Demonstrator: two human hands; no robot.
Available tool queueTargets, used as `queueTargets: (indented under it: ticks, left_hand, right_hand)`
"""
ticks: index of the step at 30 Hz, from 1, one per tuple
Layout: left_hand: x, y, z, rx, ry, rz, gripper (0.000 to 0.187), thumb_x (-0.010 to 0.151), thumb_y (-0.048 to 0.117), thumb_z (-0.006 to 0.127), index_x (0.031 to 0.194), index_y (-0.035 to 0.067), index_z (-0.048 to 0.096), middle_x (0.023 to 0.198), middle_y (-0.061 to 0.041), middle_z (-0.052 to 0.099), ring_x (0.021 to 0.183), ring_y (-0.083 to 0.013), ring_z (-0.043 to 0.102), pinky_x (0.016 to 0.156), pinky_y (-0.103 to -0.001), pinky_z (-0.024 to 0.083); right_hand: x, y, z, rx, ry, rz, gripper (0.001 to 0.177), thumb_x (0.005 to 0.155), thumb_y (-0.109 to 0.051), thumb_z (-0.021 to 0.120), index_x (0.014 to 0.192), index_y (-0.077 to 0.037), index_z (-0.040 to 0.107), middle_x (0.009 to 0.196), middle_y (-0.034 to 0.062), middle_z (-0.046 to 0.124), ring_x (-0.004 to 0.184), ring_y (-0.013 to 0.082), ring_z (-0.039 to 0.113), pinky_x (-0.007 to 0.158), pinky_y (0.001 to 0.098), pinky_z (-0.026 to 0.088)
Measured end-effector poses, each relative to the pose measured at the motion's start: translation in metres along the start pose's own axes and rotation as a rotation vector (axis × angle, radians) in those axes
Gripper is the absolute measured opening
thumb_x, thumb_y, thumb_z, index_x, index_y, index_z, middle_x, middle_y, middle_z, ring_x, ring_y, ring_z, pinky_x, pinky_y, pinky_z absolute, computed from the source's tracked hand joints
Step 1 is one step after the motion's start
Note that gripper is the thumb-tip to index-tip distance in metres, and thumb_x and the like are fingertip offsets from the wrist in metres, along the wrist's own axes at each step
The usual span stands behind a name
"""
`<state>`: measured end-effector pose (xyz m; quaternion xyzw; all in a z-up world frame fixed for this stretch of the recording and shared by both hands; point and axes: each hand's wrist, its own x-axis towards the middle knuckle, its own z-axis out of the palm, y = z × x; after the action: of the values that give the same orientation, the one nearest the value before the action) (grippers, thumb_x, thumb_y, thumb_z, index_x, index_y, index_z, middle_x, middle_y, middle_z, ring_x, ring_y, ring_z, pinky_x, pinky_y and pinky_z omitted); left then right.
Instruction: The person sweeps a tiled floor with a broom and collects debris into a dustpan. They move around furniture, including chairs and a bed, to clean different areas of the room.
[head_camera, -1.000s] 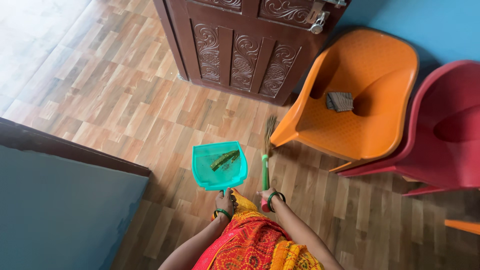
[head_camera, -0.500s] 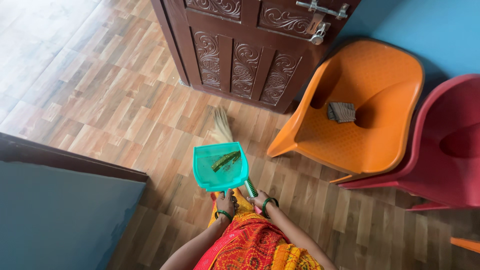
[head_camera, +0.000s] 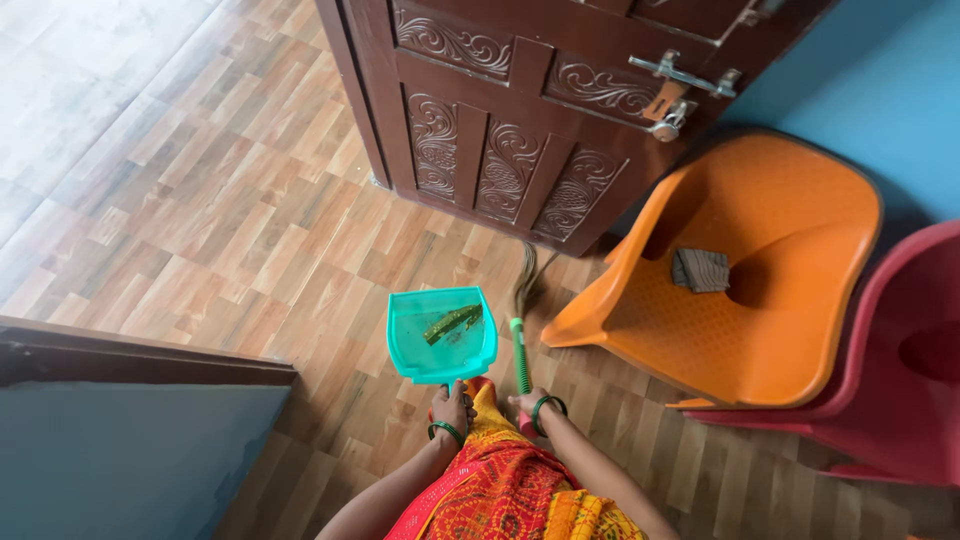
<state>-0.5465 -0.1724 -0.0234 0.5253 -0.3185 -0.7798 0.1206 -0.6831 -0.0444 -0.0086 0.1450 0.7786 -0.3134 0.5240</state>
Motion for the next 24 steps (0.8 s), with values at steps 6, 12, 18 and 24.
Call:
queueTargets:
  ticks: [6, 12, 18, 24]
  left_hand:
    - [0.029, 0.035, 0.007, 0.003, 0.032, 0.009, 0.024, 0.1, 0.031, 0.06, 0.094, 0.008, 0.058, 0.06, -0.005, 0.054, 0.04, -0.0185, 0.052, 0.036, -0.032, 0.036]
    - [0.051, 0.061, -0.002, -0.05, 0.098, -0.021, 0.022, 0.1, 0.03, 0.06, 0.097, 0.009, 0.056, 0.061, -0.004, 0.054, 0.041, -0.018, 0.052, 0.036, -0.032, 0.034]
    - [0.064, 0.075, -0.003, -0.117, 0.123, 0.007, 0.022, 0.1, 0.031, 0.06, 0.099, 0.009, 0.059, 0.062, -0.004, 0.055, 0.042, -0.0175, 0.053, 0.037, -0.032, 0.035]
    - [0.073, 0.085, 0.0, -0.215, 0.191, 0.036, 0.023, 0.1, 0.032, 0.059, 0.099, 0.009, 0.057, 0.062, -0.004, 0.055, 0.042, -0.018, 0.054, 0.037, -0.032, 0.036]
  right_hand:
    - [0.046, -0.034, 0.039, -0.257, -0.143, -0.201, 0.035, 0.085, -0.026, 0.084, 0.095, 0.003, 0.069, 0.079, 0.0129, 0.074, 0.063, 0.021, 0.071, 0.055, 0.0363, 0.057]
    - [0.061, -0.085, 0.053, -0.613, -0.148, -0.504, 0.044, 0.085, -0.034, 0.088, 0.103, -0.001, 0.066, 0.086, 0.014, 0.074, 0.069, 0.0185, 0.07, 0.06, 0.033, 0.054]
    - [0.034, -0.129, 0.05, -0.272, -0.26, -0.354, 0.041, 0.086, -0.022, 0.077, 0.118, -0.003, 0.059, 0.085, 0.0105, 0.07, 0.058, 0.0227, 0.066, 0.051, 0.0385, 0.054]
    - [0.059, -0.151, 0.05, -0.237, -0.138, -0.29, 0.034, 0.091, -0.018, 0.076, 0.113, 0.0, 0.057, 0.082, 0.0132, 0.066, 0.056, 0.0234, 0.064, 0.051, 0.0383, 0.053]
